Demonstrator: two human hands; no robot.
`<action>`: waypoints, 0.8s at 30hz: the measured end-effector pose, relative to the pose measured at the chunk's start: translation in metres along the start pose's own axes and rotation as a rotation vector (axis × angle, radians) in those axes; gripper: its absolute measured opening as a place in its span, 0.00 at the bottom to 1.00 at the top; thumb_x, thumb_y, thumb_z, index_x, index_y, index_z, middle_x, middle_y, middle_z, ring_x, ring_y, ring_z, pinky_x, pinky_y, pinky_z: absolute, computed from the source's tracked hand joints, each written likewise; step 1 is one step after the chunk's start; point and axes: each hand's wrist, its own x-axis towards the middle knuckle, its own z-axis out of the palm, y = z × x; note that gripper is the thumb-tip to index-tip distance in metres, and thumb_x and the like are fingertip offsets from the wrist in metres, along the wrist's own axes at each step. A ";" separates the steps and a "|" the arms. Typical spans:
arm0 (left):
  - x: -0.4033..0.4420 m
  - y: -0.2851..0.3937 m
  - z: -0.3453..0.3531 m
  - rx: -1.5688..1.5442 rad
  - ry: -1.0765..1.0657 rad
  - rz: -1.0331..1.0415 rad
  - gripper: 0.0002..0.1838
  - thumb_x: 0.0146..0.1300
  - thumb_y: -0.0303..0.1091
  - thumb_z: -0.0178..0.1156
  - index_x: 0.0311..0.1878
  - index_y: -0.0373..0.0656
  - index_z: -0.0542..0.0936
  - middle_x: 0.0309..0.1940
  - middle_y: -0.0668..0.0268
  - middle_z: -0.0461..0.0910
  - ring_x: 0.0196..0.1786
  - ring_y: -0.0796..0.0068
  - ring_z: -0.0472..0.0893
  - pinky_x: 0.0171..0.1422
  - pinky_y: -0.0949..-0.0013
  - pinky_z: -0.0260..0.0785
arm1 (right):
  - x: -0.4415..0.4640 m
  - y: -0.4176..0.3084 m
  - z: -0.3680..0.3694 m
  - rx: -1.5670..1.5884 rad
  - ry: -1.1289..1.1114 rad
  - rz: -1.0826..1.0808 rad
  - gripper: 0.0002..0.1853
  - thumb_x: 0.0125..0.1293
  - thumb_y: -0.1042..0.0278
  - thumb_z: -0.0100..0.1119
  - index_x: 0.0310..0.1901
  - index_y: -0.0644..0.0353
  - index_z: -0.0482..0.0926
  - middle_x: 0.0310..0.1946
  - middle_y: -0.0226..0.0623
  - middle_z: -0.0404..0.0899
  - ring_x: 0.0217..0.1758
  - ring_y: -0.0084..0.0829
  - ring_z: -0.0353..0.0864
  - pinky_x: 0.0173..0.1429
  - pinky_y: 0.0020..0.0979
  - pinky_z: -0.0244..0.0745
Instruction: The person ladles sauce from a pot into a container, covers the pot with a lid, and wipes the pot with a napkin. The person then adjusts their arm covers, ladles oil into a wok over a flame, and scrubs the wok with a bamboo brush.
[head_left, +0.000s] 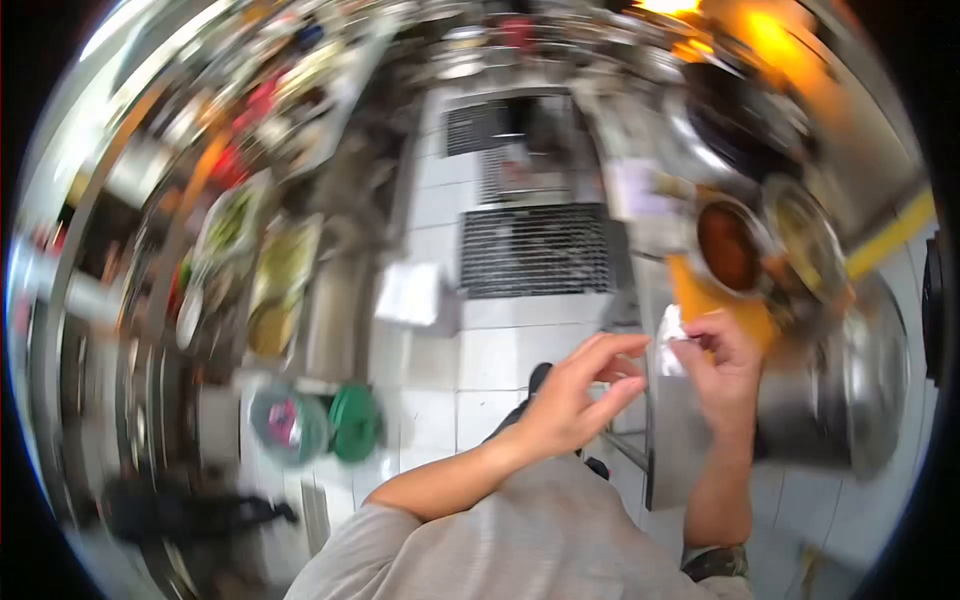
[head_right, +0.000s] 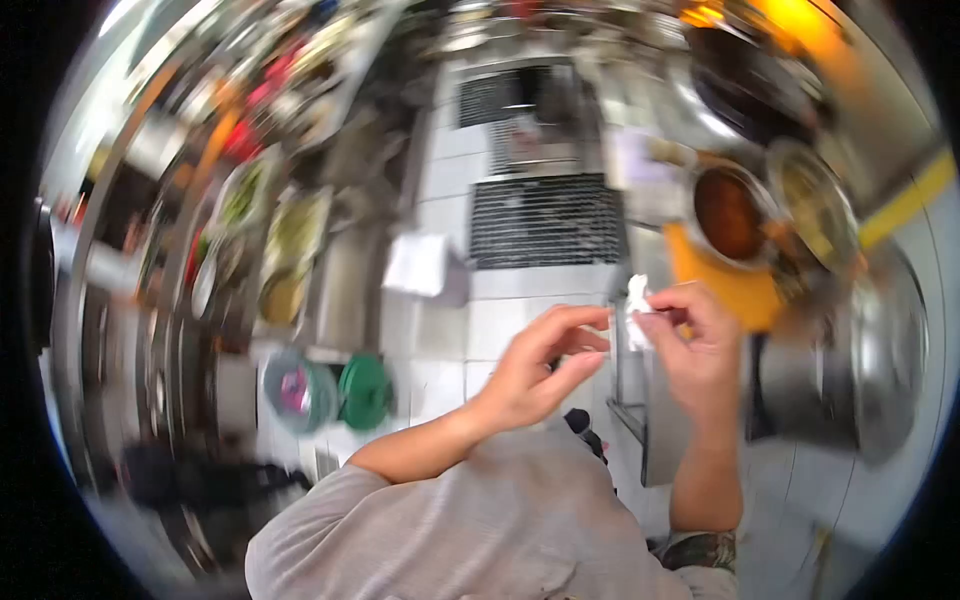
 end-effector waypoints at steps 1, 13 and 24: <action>-0.014 -0.002 -0.013 -0.070 0.092 -0.018 0.20 0.72 0.27 0.61 0.65 0.38 0.73 0.49 0.63 0.80 0.50 0.73 0.84 0.54 0.69 0.78 | 0.001 0.009 0.038 0.107 -0.119 0.046 0.08 0.60 0.84 0.67 0.41 0.66 0.81 0.37 0.34 0.81 0.38 0.20 0.78 0.43 0.23 0.74; -0.243 -0.079 -0.240 0.007 1.161 -0.132 0.11 0.74 0.36 0.59 0.52 0.41 0.76 0.42 0.63 0.81 0.40 0.73 0.83 0.46 0.68 0.78 | -0.025 0.014 0.329 -0.029 -1.054 -0.196 0.18 0.67 0.77 0.58 0.58 0.64 0.78 0.50 0.42 0.84 0.46 0.31 0.86 0.51 0.30 0.81; -0.241 0.017 -0.390 0.495 0.756 -0.232 0.05 0.66 0.27 0.64 0.43 0.38 0.84 0.36 0.67 0.82 0.38 0.79 0.78 0.46 0.74 0.72 | 0.057 0.092 0.599 -0.981 -0.983 -0.504 0.11 0.65 0.67 0.58 0.44 0.56 0.87 0.43 0.42 0.88 0.47 0.43 0.89 0.48 0.45 0.83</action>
